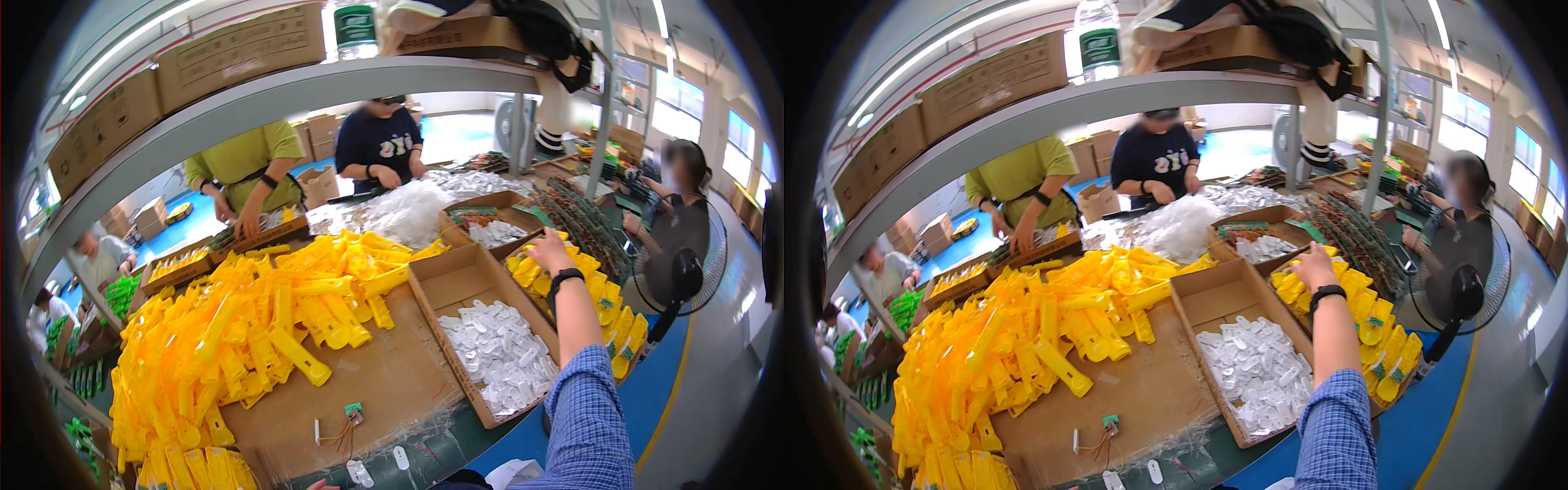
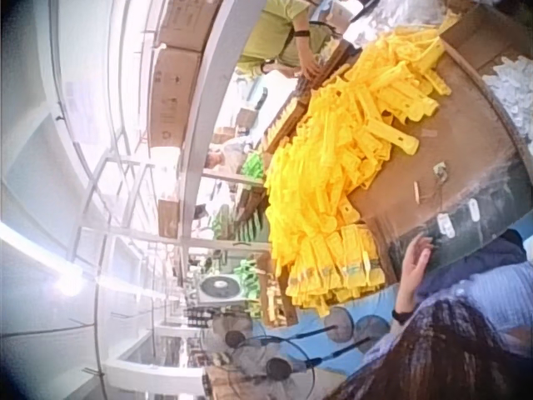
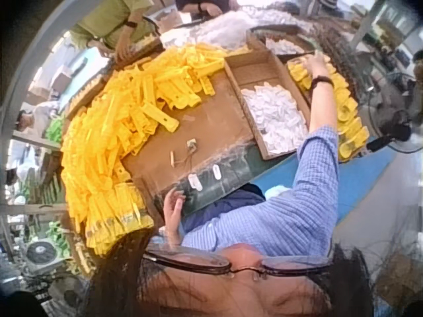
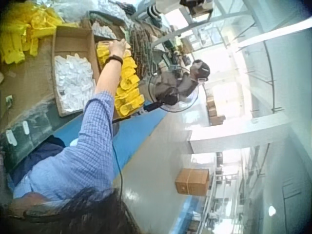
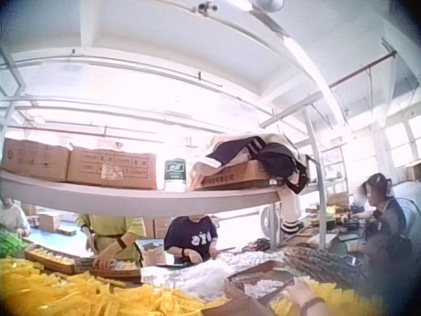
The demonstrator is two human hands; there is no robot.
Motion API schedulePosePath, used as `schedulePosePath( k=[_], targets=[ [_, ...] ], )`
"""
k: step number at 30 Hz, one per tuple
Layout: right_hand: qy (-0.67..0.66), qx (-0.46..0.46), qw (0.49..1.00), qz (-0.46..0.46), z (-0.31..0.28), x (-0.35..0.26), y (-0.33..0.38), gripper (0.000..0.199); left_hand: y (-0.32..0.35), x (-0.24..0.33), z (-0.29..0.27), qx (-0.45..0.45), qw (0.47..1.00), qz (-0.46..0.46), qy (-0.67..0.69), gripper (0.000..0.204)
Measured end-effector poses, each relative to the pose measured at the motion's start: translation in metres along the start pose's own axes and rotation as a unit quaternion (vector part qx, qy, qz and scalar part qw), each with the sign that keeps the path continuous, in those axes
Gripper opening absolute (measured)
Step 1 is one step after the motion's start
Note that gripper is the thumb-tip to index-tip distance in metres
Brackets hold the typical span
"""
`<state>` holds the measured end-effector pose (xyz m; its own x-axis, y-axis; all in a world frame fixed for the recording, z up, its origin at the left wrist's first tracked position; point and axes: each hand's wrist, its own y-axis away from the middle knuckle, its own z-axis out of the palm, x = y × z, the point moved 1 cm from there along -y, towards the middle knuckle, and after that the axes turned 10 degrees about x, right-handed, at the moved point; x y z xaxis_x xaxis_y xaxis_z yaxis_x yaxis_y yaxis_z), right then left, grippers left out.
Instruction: The person is assembling electronic components into yellow plastic housings and organizing parts into boxes on a factory assembly line.
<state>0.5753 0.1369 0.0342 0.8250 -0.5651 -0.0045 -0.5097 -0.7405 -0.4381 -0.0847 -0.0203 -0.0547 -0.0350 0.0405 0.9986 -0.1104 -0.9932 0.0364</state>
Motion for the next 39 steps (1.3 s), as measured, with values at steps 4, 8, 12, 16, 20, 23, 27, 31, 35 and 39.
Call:
schedulePosePath(
  k=[4, 8, 12, 16, 20, 23, 27, 31, 35, 39],
  targets=[
    [-0.025, -0.035, 0.999, 0.011, 0.0, -0.006, 0.001, 0.037, -0.003, 0.001, 0.002, -0.006, 1.0, -0.011, 0.015, 0.04],
    [-0.008, -0.04, 0.999, 0.023, -0.013, -0.023, 0.013, 0.045, 0.002, -0.001, -0.001, -0.01, 0.999, -0.01, 0.039, 0.039],
    [0.003, -0.009, 1.0, 0.012, -0.003, -0.029, 0.012, 0.048, 0.006, 0.001, -0.002, 0.002, 0.999, -0.019, 0.044, 0.04],
    [-0.036, 0.073, 0.996, -0.024, 0.001, -0.045, 0.008, 0.046, 0.009, 0.006, -0.001, -0.002, 1.0, -0.009, 0.023, 0.03],
    [-0.196, 0.115, 0.97, -0.086, -0.026, -0.096, 0.021, 0.037, 0.01, 0.017, 0.003, -0.012, 0.999, 0.034, -0.036, 0.017],
    [-0.386, 0.003, 0.9, -0.204, -0.062, -0.159, 0.058, 0.033, 0.01, 0.018, 0.007, -0.021, 0.999, 0.02, -0.03, 0.021],
    [-0.346, -0.11, 0.845, -0.393, -0.092, -0.239, 0.124, 0.033, 0.013, 0.011, 0.006, -0.015, 1.0, -0.012, -0.011, 0.024],
    [-0.29, -0.223, 0.788, -0.495, -0.096, -0.291, 0.169, 0.038, 0.011, 0.003, 0.006, -0.042, 0.999, -0.009, 0.007, 0.024],
    [-0.228, -0.276, 0.781, -0.511, -0.086, -0.346, 0.182, 0.044, 0.007, 0.018, 0.012, -0.038, 0.999, -0.014, -0.03, 0.024],
    [-0.238, -0.318, 0.801, -0.448, -0.052, -0.403, 0.186, 0.059, 0.003, 0.002, 0.001, -0.059, 0.997, -0.01, -0.039, 0.023]
  ],
)
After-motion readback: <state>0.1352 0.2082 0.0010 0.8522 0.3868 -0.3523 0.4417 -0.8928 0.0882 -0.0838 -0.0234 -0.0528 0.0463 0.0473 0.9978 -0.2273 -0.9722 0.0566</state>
